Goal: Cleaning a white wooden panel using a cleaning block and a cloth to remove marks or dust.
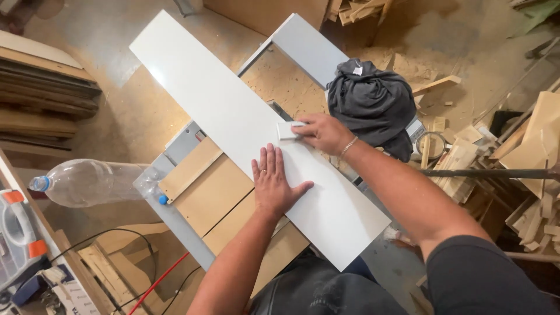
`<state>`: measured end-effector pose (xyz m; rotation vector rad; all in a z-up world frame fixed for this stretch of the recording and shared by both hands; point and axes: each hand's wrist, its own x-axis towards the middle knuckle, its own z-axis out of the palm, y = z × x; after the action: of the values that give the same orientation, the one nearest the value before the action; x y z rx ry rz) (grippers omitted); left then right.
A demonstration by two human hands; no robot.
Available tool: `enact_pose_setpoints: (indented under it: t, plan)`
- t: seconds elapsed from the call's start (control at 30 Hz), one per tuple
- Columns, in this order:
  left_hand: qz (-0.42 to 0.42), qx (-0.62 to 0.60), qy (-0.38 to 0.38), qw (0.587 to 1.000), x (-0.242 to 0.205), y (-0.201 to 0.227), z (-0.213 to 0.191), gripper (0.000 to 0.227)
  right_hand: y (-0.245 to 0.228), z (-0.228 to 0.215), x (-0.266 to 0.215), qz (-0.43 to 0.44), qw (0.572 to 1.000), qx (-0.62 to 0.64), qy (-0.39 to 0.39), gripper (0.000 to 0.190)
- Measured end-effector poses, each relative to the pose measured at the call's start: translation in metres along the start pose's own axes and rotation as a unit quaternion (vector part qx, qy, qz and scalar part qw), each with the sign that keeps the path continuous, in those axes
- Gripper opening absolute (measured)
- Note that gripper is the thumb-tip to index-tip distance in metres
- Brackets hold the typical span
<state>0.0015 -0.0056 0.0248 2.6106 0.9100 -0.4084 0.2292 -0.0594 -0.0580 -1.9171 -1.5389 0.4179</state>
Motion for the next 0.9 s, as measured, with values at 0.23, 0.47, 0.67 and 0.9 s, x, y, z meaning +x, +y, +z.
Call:
enact_pose_setpoints:
  t: [0.23, 0.47, 0.67, 0.9]
  plan:
    - [-0.007, -0.022, 0.012, 1.000, 0.001, -0.005, -0.009, 0.124, -0.017, -0.047, -0.165, 0.061, 0.997, 0.019, -0.047, 0.036]
    - [0.150, 0.044, 0.074, 0.985, -0.064, 0.038, 0.071, 0.094, -0.017, -0.036, -0.161, 0.041, 0.999, -0.008, 0.016, 0.032]
    - [0.189, 0.103, 0.029, 0.976, -0.082, 0.068, 0.044, 0.137, -0.007, -0.003, -0.071, -0.036, 0.998, -0.012, 0.055, 0.030]
    - [0.239, 0.063, -0.007, 0.969, -0.079, 0.061, 0.076, 0.112, -0.021, 0.017, -0.022, -0.001, 0.999, -0.037, 0.013, 0.029]
